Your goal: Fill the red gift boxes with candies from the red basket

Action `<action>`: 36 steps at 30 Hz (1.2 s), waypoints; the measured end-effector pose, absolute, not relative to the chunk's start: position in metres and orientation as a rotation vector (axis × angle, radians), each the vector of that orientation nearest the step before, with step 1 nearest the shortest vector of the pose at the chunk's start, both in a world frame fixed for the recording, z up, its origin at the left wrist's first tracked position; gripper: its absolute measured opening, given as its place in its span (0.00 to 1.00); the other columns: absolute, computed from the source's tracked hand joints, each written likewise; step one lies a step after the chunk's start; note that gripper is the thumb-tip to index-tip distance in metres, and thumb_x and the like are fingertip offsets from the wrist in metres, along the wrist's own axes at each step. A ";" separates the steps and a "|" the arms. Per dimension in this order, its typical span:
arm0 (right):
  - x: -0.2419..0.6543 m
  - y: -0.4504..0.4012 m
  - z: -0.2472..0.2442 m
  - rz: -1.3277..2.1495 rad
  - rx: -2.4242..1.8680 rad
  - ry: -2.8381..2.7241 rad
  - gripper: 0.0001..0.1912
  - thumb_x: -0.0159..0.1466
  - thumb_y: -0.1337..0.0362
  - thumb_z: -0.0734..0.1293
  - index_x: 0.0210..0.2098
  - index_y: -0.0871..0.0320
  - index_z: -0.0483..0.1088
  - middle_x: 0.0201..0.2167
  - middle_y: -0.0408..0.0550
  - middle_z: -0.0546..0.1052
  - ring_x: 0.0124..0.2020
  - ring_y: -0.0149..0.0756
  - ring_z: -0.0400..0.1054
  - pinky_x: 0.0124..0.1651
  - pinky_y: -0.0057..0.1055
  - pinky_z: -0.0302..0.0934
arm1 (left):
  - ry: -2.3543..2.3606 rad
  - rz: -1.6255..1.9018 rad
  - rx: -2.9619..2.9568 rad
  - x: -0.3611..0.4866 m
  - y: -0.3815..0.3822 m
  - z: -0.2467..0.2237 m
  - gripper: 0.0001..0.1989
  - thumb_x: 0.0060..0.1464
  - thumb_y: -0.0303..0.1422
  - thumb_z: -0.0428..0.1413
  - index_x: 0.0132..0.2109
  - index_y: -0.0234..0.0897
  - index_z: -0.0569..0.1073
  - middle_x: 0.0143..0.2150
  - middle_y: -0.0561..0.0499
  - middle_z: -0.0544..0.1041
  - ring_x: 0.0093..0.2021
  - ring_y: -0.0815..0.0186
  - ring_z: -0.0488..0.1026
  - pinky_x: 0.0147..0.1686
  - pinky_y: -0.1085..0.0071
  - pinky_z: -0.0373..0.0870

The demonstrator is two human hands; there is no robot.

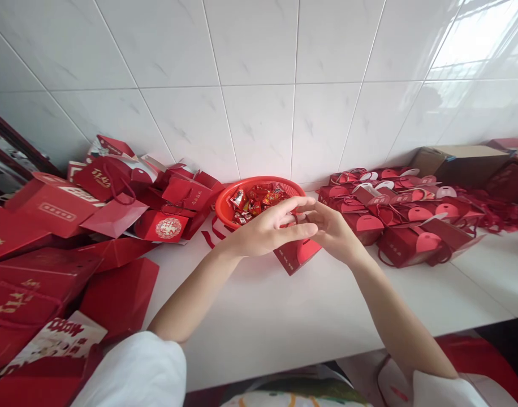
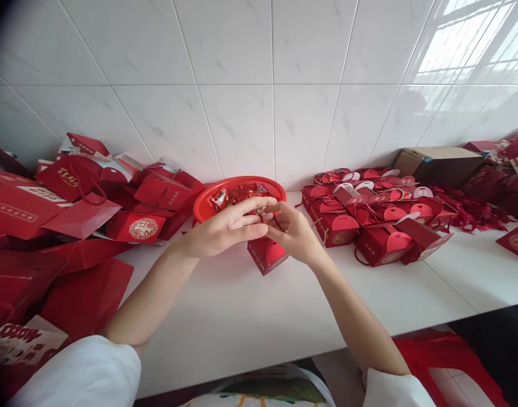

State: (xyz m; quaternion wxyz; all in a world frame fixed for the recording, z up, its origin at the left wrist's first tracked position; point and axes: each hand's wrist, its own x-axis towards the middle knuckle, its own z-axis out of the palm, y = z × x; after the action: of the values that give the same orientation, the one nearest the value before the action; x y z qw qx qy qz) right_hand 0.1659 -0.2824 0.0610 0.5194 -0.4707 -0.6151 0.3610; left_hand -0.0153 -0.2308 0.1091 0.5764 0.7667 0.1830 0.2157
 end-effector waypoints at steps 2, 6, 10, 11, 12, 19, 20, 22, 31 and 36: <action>0.165 -0.281 0.059 0.707 -1.233 -1.495 0.15 0.57 0.64 0.70 0.45 0.54 0.70 0.32 0.44 0.78 0.33 0.37 0.72 0.35 0.33 0.65 | 0.404 0.517 1.825 -0.008 -0.231 0.107 0.30 0.59 0.40 0.61 0.66 0.44 0.66 0.70 0.43 0.63 0.68 0.49 0.61 0.63 0.53 0.63; 0.167 -0.279 0.051 0.564 -1.318 -1.505 0.16 0.55 0.70 0.68 0.43 0.53 0.69 0.29 0.43 0.78 0.29 0.35 0.70 0.31 0.31 0.61 | 0.404 0.532 1.848 0.004 -0.230 0.098 0.28 0.58 0.36 0.61 0.65 0.43 0.67 0.67 0.44 0.66 0.68 0.52 0.62 0.65 0.54 0.62; 0.166 -0.279 0.036 0.710 -1.255 -1.407 0.11 0.57 0.66 0.69 0.39 0.53 0.67 0.26 0.42 0.76 0.26 0.34 0.68 0.29 0.30 0.60 | 0.373 0.554 1.823 0.014 -0.234 0.082 0.31 0.55 0.33 0.61 0.66 0.43 0.65 0.65 0.43 0.68 0.65 0.53 0.65 0.63 0.55 0.65; 0.165 -0.279 0.032 0.768 -1.217 -1.354 0.10 0.57 0.64 0.69 0.39 0.53 0.67 0.28 0.42 0.76 0.28 0.34 0.69 0.29 0.31 0.62 | 0.366 0.554 1.816 0.016 -0.235 0.077 0.33 0.54 0.34 0.61 0.66 0.43 0.65 0.66 0.43 0.67 0.65 0.53 0.65 0.63 0.55 0.65; 0.164 -0.280 0.028 0.824 -1.174 -1.295 0.11 0.57 0.63 0.70 0.39 0.53 0.66 0.29 0.43 0.76 0.29 0.35 0.71 0.31 0.32 0.64 | 0.362 0.549 1.813 0.018 -0.236 0.072 0.34 0.53 0.34 0.62 0.66 0.44 0.64 0.67 0.42 0.65 0.66 0.51 0.64 0.63 0.54 0.65; 0.174 -0.297 0.026 0.960 -1.054 -1.061 0.12 0.56 0.63 0.70 0.39 0.53 0.67 0.30 0.44 0.77 0.30 0.36 0.71 0.33 0.34 0.67 | 0.285 0.478 1.690 0.032 -0.239 0.065 0.39 0.49 0.37 0.65 0.68 0.45 0.64 0.74 0.40 0.54 0.73 0.42 0.49 0.64 0.46 0.62; 0.181 -0.302 0.030 0.897 -1.068 -1.065 0.10 0.56 0.63 0.69 0.38 0.53 0.68 0.29 0.44 0.76 0.28 0.35 0.70 0.32 0.33 0.66 | 0.245 0.484 1.652 0.031 -0.239 0.068 0.37 0.49 0.36 0.65 0.66 0.45 0.66 0.75 0.42 0.51 0.73 0.42 0.49 0.63 0.47 0.63; 0.200 -0.316 0.043 0.727 -1.107 -1.072 0.07 0.57 0.62 0.68 0.36 0.54 0.71 0.28 0.43 0.76 0.25 0.32 0.67 0.29 0.31 0.64 | 0.160 0.469 1.598 0.028 -0.242 0.075 0.29 0.50 0.35 0.65 0.60 0.43 0.72 0.75 0.44 0.53 0.72 0.44 0.55 0.60 0.51 0.68; 0.345 -0.386 0.133 -0.232 -1.186 -0.815 0.09 0.49 0.72 0.66 0.28 0.58 0.77 0.25 0.49 0.77 0.18 0.29 0.63 0.22 0.31 0.54 | 0.039 0.023 1.807 0.020 -0.269 0.024 0.17 0.57 0.41 0.62 0.49 0.37 0.81 0.47 0.44 0.82 0.46 0.58 0.79 0.52 0.62 0.74; 0.425 -0.394 0.146 -0.350 -1.345 -0.774 0.15 0.54 0.81 0.64 0.26 0.57 0.77 0.25 0.51 0.78 0.23 0.30 0.69 0.31 0.37 0.62 | -0.042 -0.127 1.985 0.016 -0.272 -0.009 0.25 0.53 0.50 0.63 0.53 0.40 0.81 0.50 0.43 0.82 0.49 0.54 0.79 0.50 0.63 0.73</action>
State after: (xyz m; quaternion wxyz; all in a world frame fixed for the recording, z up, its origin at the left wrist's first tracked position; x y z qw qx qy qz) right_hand 0.4248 -0.3940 0.1455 0.7002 -0.6037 -0.3474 -0.1572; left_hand 0.0157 -0.2724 -0.0091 0.5446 0.8368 -0.0178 -0.0536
